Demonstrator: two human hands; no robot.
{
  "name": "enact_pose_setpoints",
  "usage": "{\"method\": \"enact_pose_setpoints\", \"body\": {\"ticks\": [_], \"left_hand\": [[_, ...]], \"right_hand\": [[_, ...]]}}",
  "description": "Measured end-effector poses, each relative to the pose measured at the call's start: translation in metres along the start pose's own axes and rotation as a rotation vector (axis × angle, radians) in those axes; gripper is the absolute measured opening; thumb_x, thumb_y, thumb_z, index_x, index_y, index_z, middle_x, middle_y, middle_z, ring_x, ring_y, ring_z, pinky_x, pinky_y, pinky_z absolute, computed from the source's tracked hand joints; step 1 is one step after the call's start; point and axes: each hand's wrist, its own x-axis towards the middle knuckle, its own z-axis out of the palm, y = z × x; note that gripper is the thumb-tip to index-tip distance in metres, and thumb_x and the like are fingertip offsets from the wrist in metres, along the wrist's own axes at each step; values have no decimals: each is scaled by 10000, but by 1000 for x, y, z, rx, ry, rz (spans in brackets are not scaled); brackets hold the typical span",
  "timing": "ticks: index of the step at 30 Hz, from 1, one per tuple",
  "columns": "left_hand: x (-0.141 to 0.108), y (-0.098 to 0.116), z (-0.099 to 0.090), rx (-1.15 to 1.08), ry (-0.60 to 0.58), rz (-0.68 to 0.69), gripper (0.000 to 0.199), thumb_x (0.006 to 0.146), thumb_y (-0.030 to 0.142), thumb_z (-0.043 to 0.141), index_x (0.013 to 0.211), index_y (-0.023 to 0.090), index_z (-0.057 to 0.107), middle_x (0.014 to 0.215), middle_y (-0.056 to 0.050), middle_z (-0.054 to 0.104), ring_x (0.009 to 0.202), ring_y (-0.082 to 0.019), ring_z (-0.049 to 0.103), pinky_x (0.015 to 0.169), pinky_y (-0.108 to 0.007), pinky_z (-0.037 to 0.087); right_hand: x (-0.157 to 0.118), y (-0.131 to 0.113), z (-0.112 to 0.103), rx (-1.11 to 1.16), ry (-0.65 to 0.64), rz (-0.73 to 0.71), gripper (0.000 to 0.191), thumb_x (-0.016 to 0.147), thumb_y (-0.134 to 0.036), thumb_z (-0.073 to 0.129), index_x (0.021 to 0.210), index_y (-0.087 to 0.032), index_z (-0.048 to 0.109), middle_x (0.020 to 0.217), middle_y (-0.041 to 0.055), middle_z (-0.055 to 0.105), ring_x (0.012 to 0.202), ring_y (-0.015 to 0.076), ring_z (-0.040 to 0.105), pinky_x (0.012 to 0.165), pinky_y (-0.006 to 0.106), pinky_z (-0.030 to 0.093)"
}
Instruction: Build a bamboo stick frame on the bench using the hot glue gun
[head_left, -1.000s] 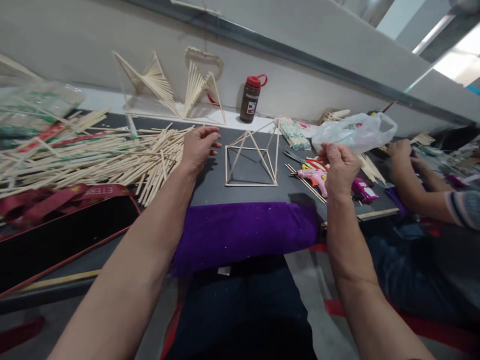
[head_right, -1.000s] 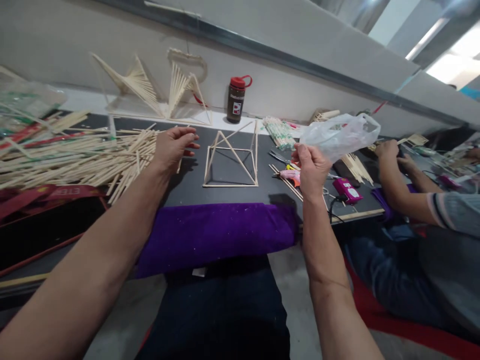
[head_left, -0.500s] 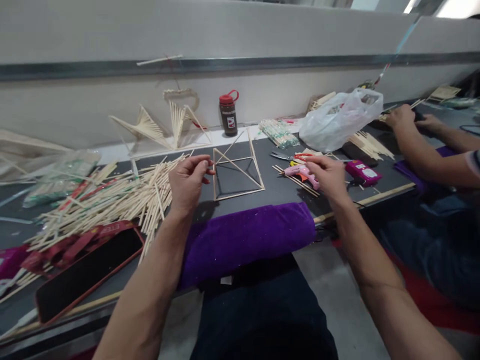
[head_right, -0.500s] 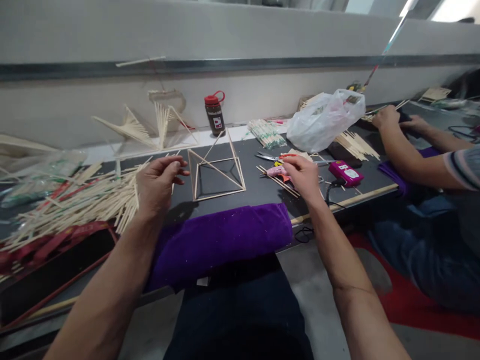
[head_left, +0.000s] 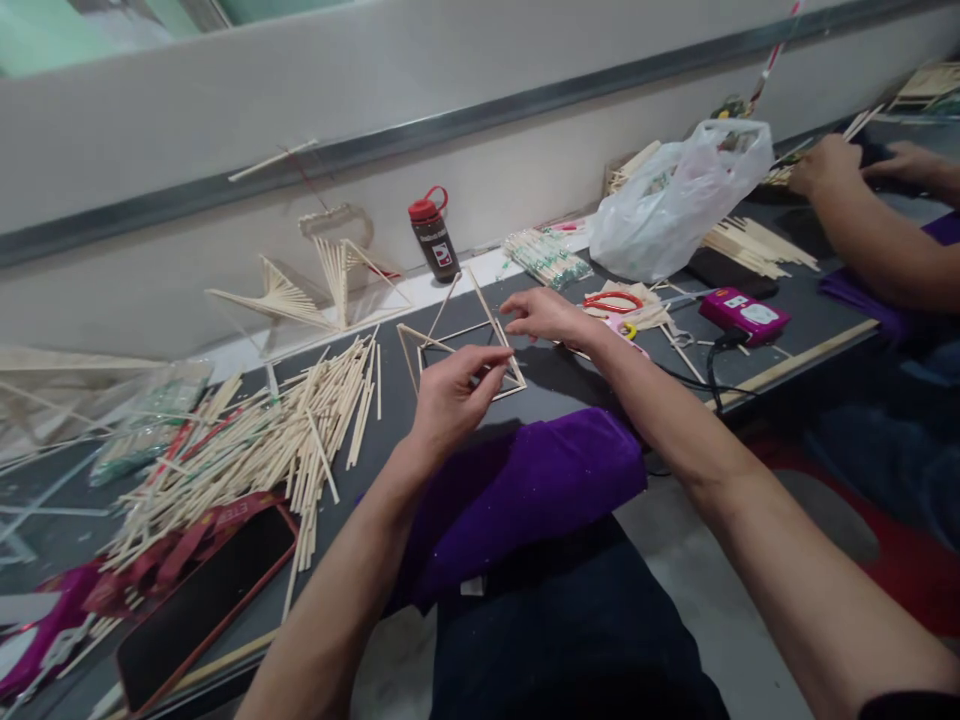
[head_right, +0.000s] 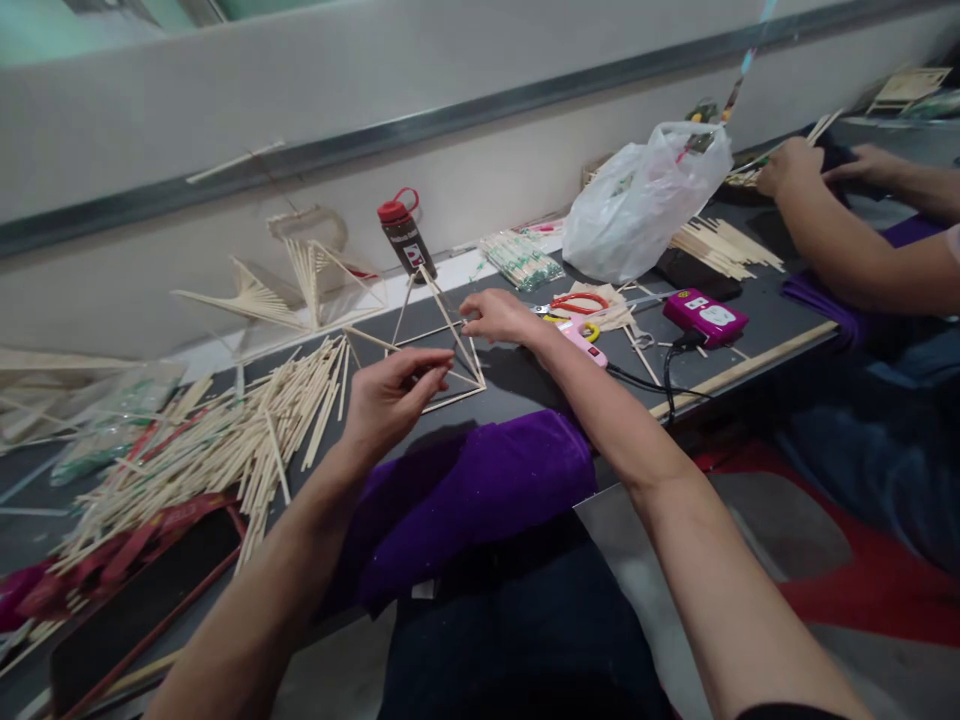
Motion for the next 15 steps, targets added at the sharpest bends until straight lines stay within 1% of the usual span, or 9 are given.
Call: {"method": "enact_pose_setpoints", "body": {"ticks": [2,3,4,6,9,12,15], "left_hand": [[24,3,0,166,-43,59,284,901,138,592,1132,180,751,1003,-79,767,777,-144,718,721,-260,579],[36,4,1,263,-68,83,333,880,99,589,1165,178,740,1046,-86,762,819,-158,720,778,-288,580],[48,5,2,357,-94,91,374,867,74,583,1196,175,729,1111,-99,754,880,-179,724,834,-316,576],[69,7,6,532,-176,63,426,872,58,555,1257,163,704,1233,-131,721,999,-227,720,891,-357,565],[91,7,13,714,-299,16,506,873,41,515,1342,165,658,1311,-148,688,1115,-273,695,937,-384,546],[102,5,18,773,-370,5,494,868,55,505,1316,174,679,1253,-136,722,1121,-284,694,929,-378,534],[106,3,18,787,-380,-27,385,896,116,503,1184,180,751,1078,-121,779,1022,-283,722,869,-364,531]], "right_hand": [[-3,2,2,19,59,5,209,839,-226,660,952,-118,797,669,-9,694,519,89,572,595,217,423],[-5,4,3,51,104,5,180,835,-232,652,858,-124,793,603,-22,649,514,88,558,584,216,408],[-6,5,4,97,147,2,175,829,-234,645,801,-126,780,565,-31,613,508,87,544,573,215,398],[-9,8,3,221,208,-12,163,813,-224,632,758,-128,752,554,-40,583,497,81,527,546,209,390],[-12,12,-2,368,230,-45,148,802,-209,612,744,-129,723,591,-36,596,485,73,526,508,198,391],[-16,10,-10,390,254,-83,196,842,-253,597,743,-126,709,605,-24,611,476,64,519,496,193,378],[-20,5,-18,339,295,-98,247,875,-292,586,730,-130,704,601,-21,616,491,65,495,516,204,365]]}}
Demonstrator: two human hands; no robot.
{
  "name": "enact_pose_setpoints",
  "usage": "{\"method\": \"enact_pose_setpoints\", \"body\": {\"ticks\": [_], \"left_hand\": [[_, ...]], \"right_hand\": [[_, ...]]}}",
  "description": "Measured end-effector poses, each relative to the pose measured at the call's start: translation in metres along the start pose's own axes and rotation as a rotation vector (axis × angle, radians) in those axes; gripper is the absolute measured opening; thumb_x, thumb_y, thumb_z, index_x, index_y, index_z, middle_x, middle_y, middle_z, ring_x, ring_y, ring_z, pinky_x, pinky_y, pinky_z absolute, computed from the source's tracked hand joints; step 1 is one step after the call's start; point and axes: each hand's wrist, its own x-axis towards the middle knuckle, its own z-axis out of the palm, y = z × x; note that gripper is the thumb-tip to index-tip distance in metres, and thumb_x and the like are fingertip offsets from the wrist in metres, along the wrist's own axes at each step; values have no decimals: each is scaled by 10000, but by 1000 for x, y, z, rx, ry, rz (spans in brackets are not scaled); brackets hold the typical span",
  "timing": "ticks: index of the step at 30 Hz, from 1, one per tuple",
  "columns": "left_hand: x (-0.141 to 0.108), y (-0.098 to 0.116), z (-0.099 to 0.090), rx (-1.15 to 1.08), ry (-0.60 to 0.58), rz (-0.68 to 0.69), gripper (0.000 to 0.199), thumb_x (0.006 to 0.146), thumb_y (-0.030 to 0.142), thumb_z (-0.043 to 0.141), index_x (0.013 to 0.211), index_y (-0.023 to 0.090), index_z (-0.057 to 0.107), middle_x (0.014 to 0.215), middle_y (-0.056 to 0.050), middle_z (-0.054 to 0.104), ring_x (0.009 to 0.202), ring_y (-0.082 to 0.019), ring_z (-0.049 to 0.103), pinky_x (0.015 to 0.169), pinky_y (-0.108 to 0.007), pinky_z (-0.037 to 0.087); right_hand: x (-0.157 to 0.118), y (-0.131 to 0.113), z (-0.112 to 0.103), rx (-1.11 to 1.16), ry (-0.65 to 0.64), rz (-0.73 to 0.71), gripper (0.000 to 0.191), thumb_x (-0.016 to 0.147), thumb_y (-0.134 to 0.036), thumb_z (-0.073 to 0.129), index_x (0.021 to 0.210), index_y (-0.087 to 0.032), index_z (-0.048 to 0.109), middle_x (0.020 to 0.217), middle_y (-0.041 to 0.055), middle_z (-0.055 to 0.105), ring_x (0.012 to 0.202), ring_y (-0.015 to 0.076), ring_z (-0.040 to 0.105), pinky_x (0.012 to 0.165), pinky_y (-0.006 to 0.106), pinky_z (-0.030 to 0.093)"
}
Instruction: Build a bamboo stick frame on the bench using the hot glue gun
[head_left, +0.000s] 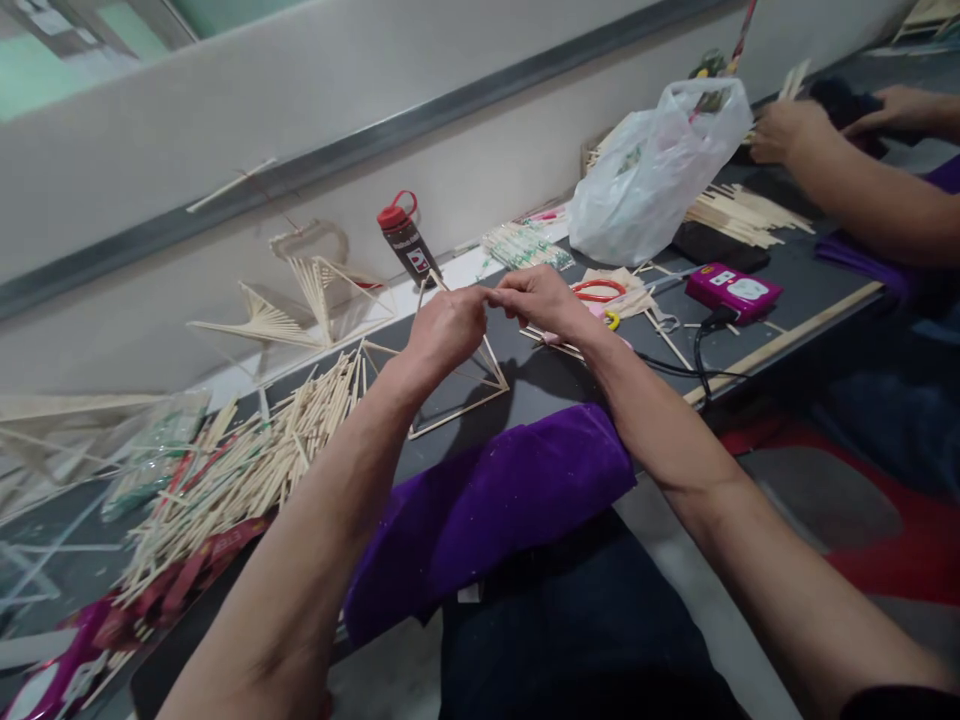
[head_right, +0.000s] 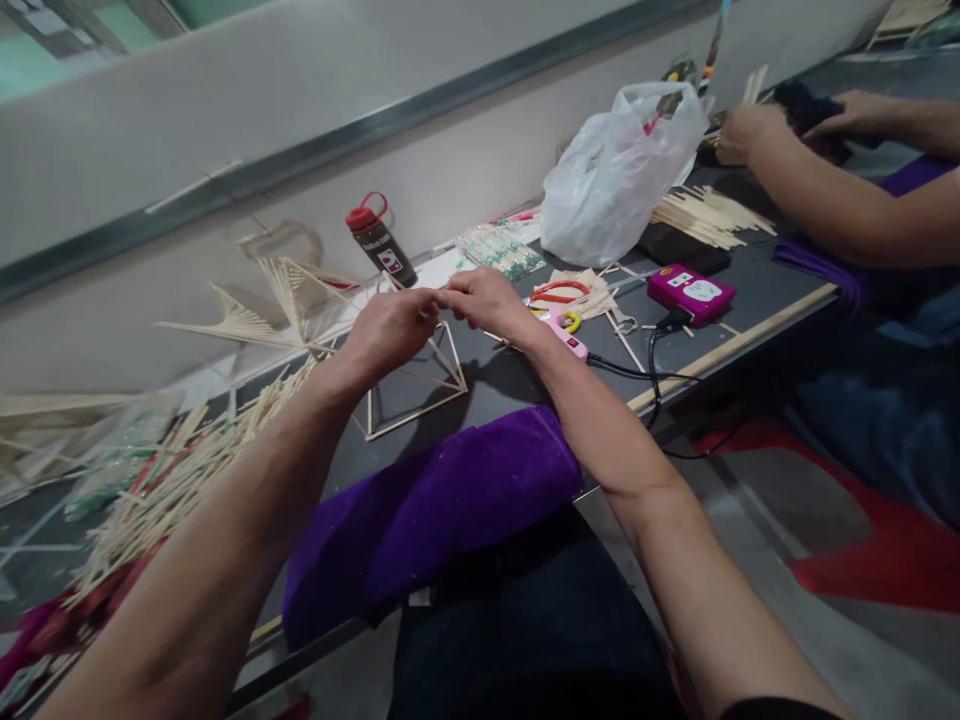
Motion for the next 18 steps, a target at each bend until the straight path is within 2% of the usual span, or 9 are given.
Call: {"method": "enact_pose_setpoints", "body": {"ticks": [3,6,8,10,13,15,17,18], "left_hand": [[4,-3,4,-36,15,-11,300,933,188,512,1002,164,803,881,-119,785,875,-271,733,800,-352,526],[8,-6,10,-114,75,18,245,909,190,571,860,179,811,768,-96,762,776,-253,721,754,-344,524],[5,-6,10,-175,144,41,199,876,178,620,830,205,811,794,-80,766,757,-239,713,739,-339,529],[-9,-4,2,-258,213,69,161,850,176,661,863,225,814,876,-65,778,754,-215,704,732,-327,536],[-56,-1,-22,-405,314,87,164,872,195,678,958,235,812,947,-44,778,733,-168,691,704,-292,540],[-99,-2,-36,-507,409,21,158,912,233,672,1003,256,799,909,-18,769,676,-137,681,617,-259,523],[-143,-5,-42,-546,487,-46,113,904,231,705,972,270,787,797,13,746,638,-124,663,567,-246,501],[-163,-7,-41,-545,473,-64,99,901,216,713,946,275,779,765,23,736,675,-129,675,594,-246,512]], "right_hand": [[1,-2,-5,-125,139,-17,256,864,-253,585,647,-145,666,590,-25,592,566,87,499,595,225,386],[5,8,-13,-223,403,-13,288,881,-225,551,615,-156,638,626,-11,591,674,120,539,706,256,427],[8,20,-22,-204,577,-23,295,921,-228,502,681,-161,660,676,-4,609,725,132,566,757,276,450],[13,31,-32,-138,696,-64,293,965,-253,459,796,-167,682,732,-3,627,744,129,582,751,278,465],[19,42,-44,-55,814,-133,245,985,-285,486,906,-160,681,746,-4,633,665,100,552,653,249,451],[21,45,-48,-16,875,-154,203,975,-278,534,913,-149,678,719,-4,632,566,73,489,573,236,409],[22,45,-48,-3,879,-163,225,985,-322,540,904,-162,676,703,-5,637,513,57,443,529,234,372],[21,43,-47,-5,857,-166,261,995,-365,524,896,-176,675,700,-7,638,506,55,440,522,233,363]]}}
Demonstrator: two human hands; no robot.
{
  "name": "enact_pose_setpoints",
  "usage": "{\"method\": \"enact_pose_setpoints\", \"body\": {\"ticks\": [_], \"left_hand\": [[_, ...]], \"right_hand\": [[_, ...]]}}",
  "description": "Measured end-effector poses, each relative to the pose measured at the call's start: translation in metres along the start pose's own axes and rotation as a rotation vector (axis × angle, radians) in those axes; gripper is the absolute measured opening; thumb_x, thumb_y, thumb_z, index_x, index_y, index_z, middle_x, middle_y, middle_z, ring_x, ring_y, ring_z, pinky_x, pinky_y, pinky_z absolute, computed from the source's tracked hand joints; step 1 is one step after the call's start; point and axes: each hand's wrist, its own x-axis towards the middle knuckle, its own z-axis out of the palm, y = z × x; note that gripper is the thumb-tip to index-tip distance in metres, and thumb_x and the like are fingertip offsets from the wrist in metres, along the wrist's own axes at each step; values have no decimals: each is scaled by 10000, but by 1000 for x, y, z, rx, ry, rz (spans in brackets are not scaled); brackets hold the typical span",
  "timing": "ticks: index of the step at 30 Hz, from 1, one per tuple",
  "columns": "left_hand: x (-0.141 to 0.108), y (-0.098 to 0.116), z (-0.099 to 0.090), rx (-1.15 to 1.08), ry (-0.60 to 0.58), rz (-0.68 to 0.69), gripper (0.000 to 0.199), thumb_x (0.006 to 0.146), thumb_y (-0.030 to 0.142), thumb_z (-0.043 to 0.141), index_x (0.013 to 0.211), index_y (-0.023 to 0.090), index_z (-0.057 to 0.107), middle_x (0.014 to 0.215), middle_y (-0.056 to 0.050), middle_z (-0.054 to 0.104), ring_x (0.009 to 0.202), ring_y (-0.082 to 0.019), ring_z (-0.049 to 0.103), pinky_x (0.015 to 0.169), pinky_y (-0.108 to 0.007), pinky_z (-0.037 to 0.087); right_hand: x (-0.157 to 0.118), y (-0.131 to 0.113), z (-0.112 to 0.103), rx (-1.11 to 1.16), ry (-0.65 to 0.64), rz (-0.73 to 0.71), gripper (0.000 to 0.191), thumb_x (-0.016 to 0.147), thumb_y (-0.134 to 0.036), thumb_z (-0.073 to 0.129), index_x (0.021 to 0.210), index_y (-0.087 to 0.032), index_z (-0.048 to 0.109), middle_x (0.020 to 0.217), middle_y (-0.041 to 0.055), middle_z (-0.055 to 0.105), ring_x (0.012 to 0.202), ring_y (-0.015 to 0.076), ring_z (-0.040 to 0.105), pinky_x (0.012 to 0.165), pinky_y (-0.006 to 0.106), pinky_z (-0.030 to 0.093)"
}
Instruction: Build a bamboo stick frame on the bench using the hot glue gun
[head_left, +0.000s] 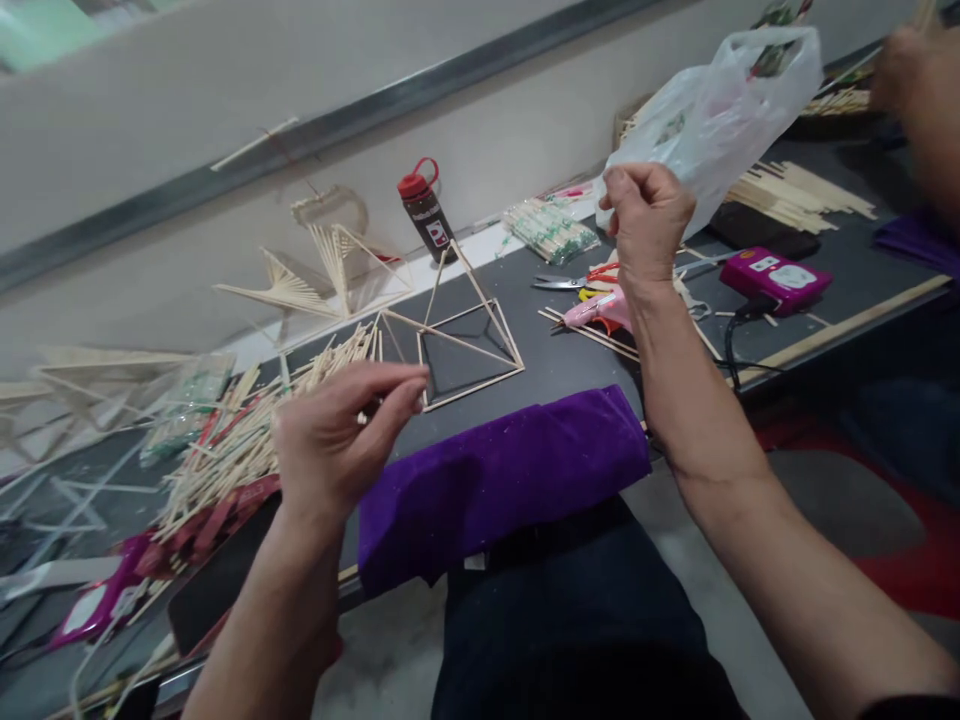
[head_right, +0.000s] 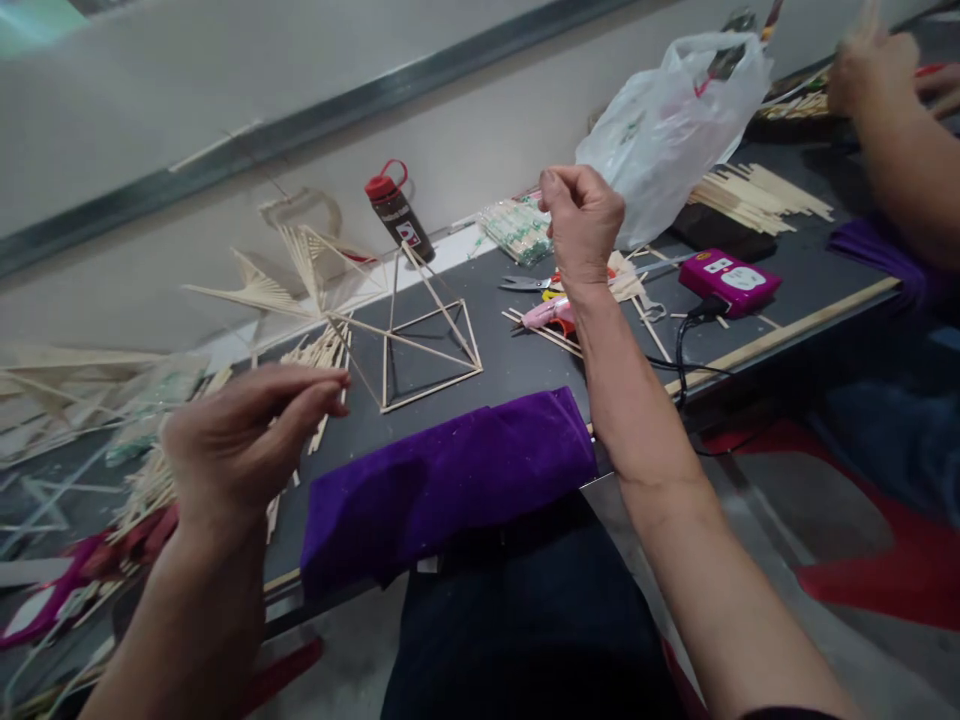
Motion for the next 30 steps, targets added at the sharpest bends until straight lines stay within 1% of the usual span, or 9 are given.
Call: {"method": "enact_pose_setpoints", "body": {"ticks": [4,6,9,12,15,18,22,26,30], "left_hand": [[-63,-13,-8,-4,-188,1,121,910,177,698,984,253,755,947,-14,772,853,-154,734,784,-275,593],[-86,-21,-2,52,-235,54,157,919,191,687,1056,233,749,1092,-63,768,980,-190,739,873,-321,605],[-111,-35,6,183,-269,134,226,946,241,650,1156,206,724,1231,-117,736,1144,-260,703,984,-423,582],[-126,-47,11,271,-307,151,279,979,296,586,1208,191,706,1263,-136,724,1174,-291,689,967,-447,583],[-135,-55,18,366,-307,166,309,1006,328,499,1115,165,737,1068,-148,768,1012,-305,729,852,-436,599],[-142,-58,25,501,-238,218,410,1019,362,423,967,133,759,862,-177,753,847,-354,718,761,-495,580],[-148,-57,26,493,-251,279,384,1016,350,428,893,177,748,824,-146,733,833,-344,697,791,-497,553],[-151,-56,24,428,-282,212,348,1003,385,471,1059,158,729,1015,-173,730,1015,-363,675,915,-511,518],[-150,-54,29,426,-297,157,326,989,369,486,1092,161,715,1047,-174,719,1075,-371,654,949,-520,498]], "right_hand": [[-20,-24,0,29,-115,15,323,980,-399,516,804,-182,679,627,-30,602,493,67,459,529,238,371],[-41,-50,-2,27,-264,-25,268,941,-335,563,768,-174,690,634,-31,616,528,81,498,566,246,407],[-88,-99,-2,-21,-754,-175,202,929,-310,591,812,-214,724,747,-17,692,683,115,600,678,260,467],[-139,-142,11,13,-1272,-388,184,943,-265,598,846,-212,745,845,16,732,777,129,649,727,259,456],[-185,-167,37,-98,-1510,-514,213,976,-289,563,899,-206,744,913,41,744,804,154,658,648,275,400],[-220,-170,58,-205,-1496,-658,295,1036,-335,445,994,-244,723,1022,37,739,847,163,643,629,306,365],[-241,-151,61,-310,-1393,-840,441,1069,-288,267,1039,-232,704,1038,53,729,933,183,632,730,331,392],[-240,-135,61,-470,-1388,-756,453,1086,-347,242,1101,-206,672,1092,66,711,970,180,639,724,322,377],[-235,-132,67,-513,-1418,-682,416,1085,-390,283,1115,-195,649,1139,49,705,967,161,628,721,292,363]]}}
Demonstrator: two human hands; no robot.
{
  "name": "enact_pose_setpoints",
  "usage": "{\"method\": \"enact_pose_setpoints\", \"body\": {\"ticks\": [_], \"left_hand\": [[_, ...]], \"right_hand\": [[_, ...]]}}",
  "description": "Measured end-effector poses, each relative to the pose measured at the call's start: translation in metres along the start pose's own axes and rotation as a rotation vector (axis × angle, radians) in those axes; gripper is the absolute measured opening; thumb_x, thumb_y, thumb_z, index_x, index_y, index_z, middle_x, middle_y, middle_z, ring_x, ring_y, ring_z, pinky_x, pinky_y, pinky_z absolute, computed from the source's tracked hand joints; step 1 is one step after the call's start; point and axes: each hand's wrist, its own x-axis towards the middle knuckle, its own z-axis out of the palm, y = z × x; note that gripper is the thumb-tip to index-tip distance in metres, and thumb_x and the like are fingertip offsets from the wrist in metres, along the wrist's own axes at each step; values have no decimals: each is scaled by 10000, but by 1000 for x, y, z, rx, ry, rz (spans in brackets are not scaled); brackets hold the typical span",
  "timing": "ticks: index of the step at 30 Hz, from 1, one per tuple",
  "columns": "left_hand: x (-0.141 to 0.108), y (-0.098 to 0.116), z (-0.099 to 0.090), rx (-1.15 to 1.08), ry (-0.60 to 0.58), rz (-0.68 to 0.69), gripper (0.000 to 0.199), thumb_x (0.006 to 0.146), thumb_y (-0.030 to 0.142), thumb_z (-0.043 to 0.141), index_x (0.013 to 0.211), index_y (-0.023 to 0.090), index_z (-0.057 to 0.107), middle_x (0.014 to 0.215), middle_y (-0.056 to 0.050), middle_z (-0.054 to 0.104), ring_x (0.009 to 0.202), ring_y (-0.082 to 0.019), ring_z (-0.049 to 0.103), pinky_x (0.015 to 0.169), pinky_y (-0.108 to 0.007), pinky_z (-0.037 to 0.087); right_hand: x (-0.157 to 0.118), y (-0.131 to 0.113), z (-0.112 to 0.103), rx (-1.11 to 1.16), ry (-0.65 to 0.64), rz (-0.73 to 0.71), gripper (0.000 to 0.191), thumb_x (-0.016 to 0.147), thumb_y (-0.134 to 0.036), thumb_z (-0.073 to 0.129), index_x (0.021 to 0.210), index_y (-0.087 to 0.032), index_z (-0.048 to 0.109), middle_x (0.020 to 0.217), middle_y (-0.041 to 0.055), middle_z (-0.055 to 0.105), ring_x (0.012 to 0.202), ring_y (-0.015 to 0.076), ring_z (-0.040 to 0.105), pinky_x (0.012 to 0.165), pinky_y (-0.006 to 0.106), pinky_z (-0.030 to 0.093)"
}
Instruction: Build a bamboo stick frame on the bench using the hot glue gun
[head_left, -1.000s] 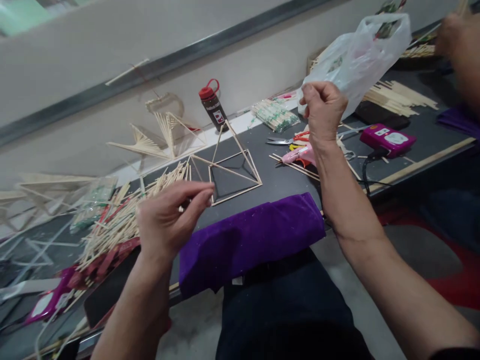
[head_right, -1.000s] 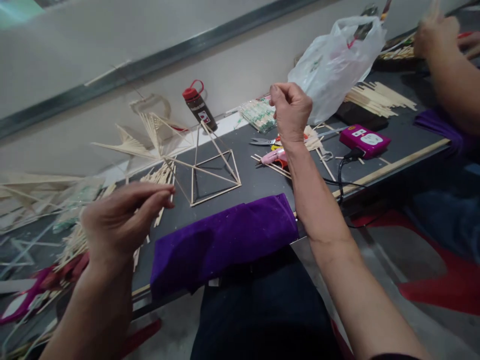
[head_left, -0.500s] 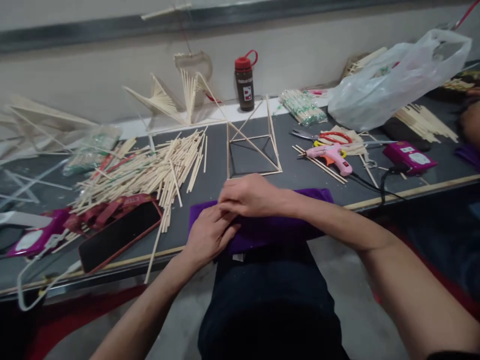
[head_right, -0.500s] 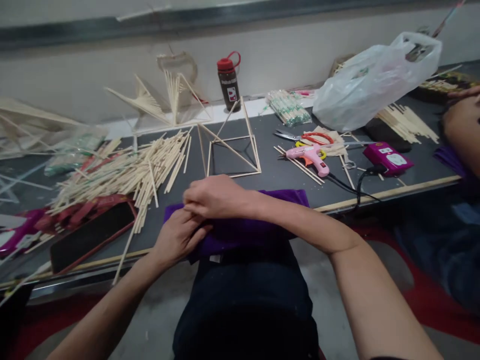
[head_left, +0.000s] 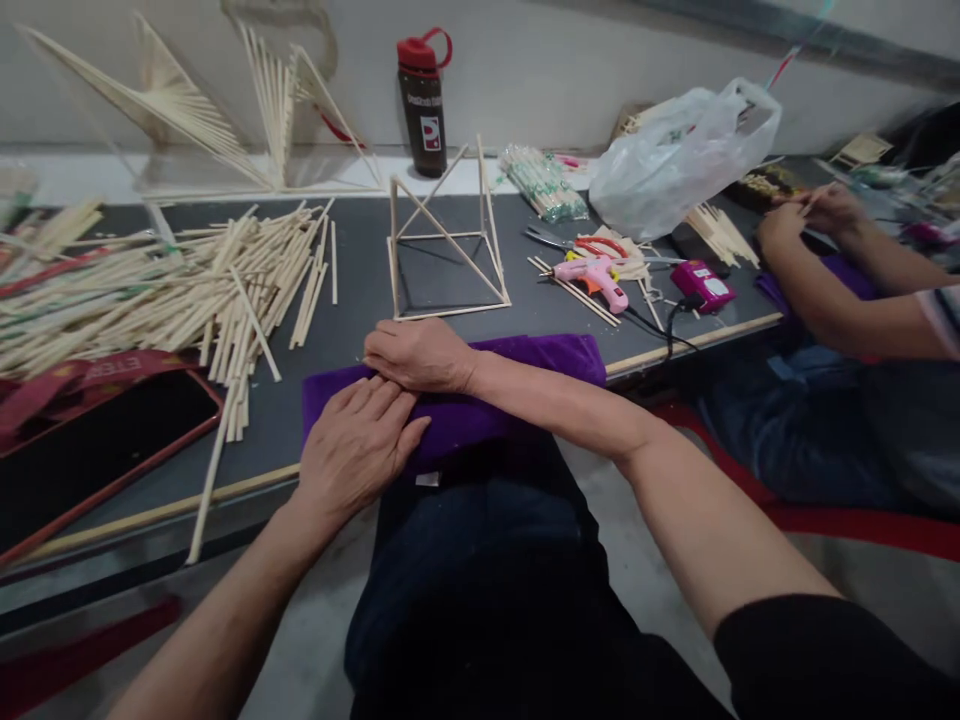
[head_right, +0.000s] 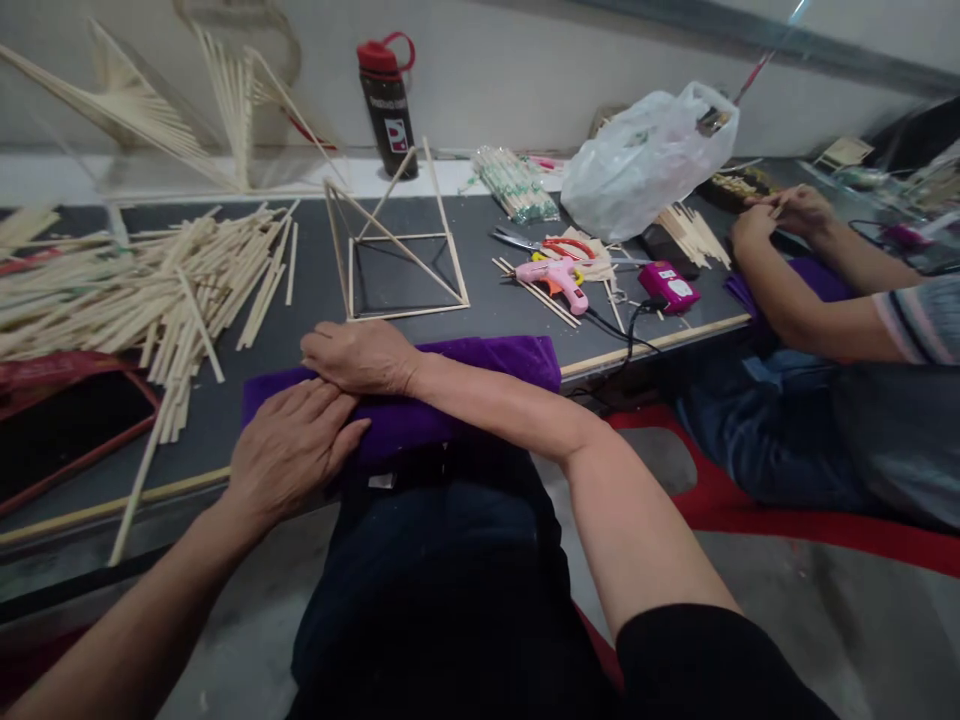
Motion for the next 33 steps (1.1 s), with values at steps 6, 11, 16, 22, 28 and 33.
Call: {"method": "enact_pose_setpoints", "body": {"ticks": [6,11,16,22,28,33], "left_hand": [[3,9,2,-10,-30,-48,305,973,369,505,1122,193,705,1131,-161,706,1159,-357,624,996,-501,477],[4,12,4,-106,-54,-122,364,968,364,502,1219,181,692,1235,-179,678,1235,-374,579,1054,-525,429],[4,15,5,-55,-56,-103,374,981,355,487,1224,150,685,1233,-188,679,1251,-369,572,1064,-512,420],[5,13,3,-9,-54,-88,359,989,360,485,1195,147,687,1220,-182,687,1243,-350,585,1050,-494,436],[3,13,-2,-7,-48,-69,352,997,332,498,1209,128,692,1216,-172,709,1235,-339,613,1043,-497,466],[-4,7,-4,-71,-30,-71,412,1005,319,505,1333,126,660,1373,-176,658,1331,-333,578,1092,-506,463]], "right_hand": [[-1,4,5,72,14,66,328,1064,-336,382,1073,-163,661,1091,80,705,946,177,628,743,285,369],[-1,9,10,126,19,116,317,1038,-328,423,1089,-154,683,1110,97,711,972,198,624,812,300,387],[-3,11,10,141,46,123,299,1016,-312,443,1072,-167,700,1097,97,723,973,208,623,819,305,392],[-5,9,10,116,90,110,310,1007,-302,452,1047,-147,717,1069,112,739,917,209,636,769,304,375],[-12,10,8,134,105,62,290,1014,-303,469,988,-148,713,1017,108,743,868,186,643,725,286,368],[-27,20,13,168,199,21,252,986,-305,523,870,-173,703,892,85,738,774,163,633,687,276,394]]}}
